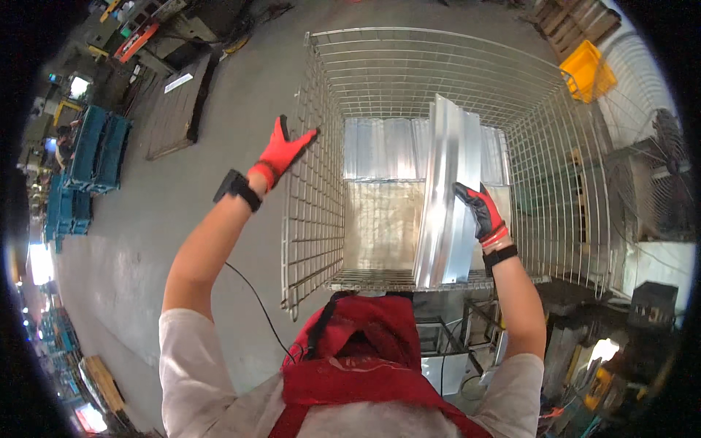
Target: Bending metal strips using a press machine and organizing the finished parts in a storage cage.
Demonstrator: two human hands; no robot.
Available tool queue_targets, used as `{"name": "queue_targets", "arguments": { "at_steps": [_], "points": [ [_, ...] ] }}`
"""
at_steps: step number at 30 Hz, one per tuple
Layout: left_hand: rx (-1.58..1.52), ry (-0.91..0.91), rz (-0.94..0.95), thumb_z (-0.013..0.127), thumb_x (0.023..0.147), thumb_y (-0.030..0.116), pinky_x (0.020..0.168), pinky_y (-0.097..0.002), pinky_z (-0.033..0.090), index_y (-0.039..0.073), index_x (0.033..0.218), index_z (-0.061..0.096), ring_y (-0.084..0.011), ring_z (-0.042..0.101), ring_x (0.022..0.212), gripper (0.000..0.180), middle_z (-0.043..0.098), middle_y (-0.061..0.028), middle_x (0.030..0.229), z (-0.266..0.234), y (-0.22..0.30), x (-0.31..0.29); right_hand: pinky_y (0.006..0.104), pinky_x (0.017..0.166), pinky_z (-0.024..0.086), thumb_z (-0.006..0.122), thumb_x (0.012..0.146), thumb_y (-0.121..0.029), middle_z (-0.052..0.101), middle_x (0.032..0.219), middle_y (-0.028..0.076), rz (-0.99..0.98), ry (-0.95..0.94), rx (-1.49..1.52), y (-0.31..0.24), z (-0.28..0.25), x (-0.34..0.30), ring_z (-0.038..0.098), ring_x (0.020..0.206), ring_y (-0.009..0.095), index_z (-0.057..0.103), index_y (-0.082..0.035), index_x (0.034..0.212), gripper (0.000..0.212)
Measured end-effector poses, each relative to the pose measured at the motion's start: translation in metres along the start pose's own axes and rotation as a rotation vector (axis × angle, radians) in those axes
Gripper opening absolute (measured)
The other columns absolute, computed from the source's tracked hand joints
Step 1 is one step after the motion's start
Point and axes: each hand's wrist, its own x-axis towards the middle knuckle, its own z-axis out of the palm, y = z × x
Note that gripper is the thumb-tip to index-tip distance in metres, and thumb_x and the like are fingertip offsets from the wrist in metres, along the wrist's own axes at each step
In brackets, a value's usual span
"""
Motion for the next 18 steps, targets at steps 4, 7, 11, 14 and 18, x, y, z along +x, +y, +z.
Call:
{"name": "queue_targets", "arguments": {
  "at_steps": [4, 7, 11, 14, 18],
  "points": [
    [0.196, 0.015, -0.137, 0.061, 0.063, 0.053, 0.092, -0.0389, 0.034, 0.004, 0.133, 0.008, -0.0332, 0.037, 0.114, 0.100, 0.033, -0.0220, 0.126, 0.018, -0.002, 0.071, 0.0315, 0.095, 0.032, 0.056, 0.078, -0.019, 0.056, 0.105, 0.013, 0.172, -0.064, -0.031, 0.023, -0.026, 0.077, 0.051, 0.103, 0.019, 0.049, 0.004, 0.109, 0.038],
    [0.505, 0.016, -0.147, 0.060, 0.066, 0.046, 0.083, -0.0410, 0.040, 0.007, 0.134, 0.003, -0.0346, 0.046, 0.103, 0.096, 0.038, -0.0229, 0.119, 0.032, -0.001, 0.081, 0.0302, 0.098, 0.028, 0.050, 0.080, -0.012, 0.055, 0.108, 0.014, 0.306, -0.087, -0.034, 0.073, -0.059, 0.127, 0.050, 0.105, 0.018, 0.047, 0.005, 0.112, 0.037],
    [0.727, 0.031, 0.037, 0.059, 0.071, 0.035, 0.070, -0.0411, 0.045, 0.006, 0.133, -0.002, -0.0349, 0.053, 0.083, 0.092, 0.041, -0.0220, 0.108, 0.040, -0.004, 0.077, 0.0282, 0.090, 0.038, 0.051, 0.074, 0.001, 0.055, 0.106, 0.016, 0.386, -0.034, 0.087, 0.130, -0.079, 0.177, 0.053, 0.100, 0.020, 0.036, 0.007, 0.116, 0.045],
    [0.669, 0.033, 0.129, 0.062, 0.071, 0.026, 0.065, -0.0372, 0.046, 0.006, 0.134, 0.000, -0.0305, 0.055, 0.069, 0.091, 0.043, -0.0219, 0.107, 0.037, -0.007, 0.073, 0.0276, 0.086, 0.041, 0.057, 0.072, -0.002, 0.057, 0.101, 0.011, 0.445, -0.011, 0.059, 0.174, -0.079, 0.212, 0.054, 0.095, 0.018, 0.045, 0.002, 0.111, 0.041],
    [0.323, 0.057, 0.076, 0.064, 0.068, 0.011, 0.057, -0.0287, 0.047, 0.003, 0.133, 0.008, -0.0229, 0.056, 0.069, 0.086, 0.042, -0.0219, 0.113, 0.042, 0.000, 0.072, 0.0309, 0.087, 0.042, 0.055, 0.071, -0.002, 0.057, 0.101, 0.014, 0.529, 0.035, -0.044, 0.235, -0.069, 0.262, 0.054, 0.097, 0.022, 0.041, 0.005, 0.114, 0.045]
  ]
}}
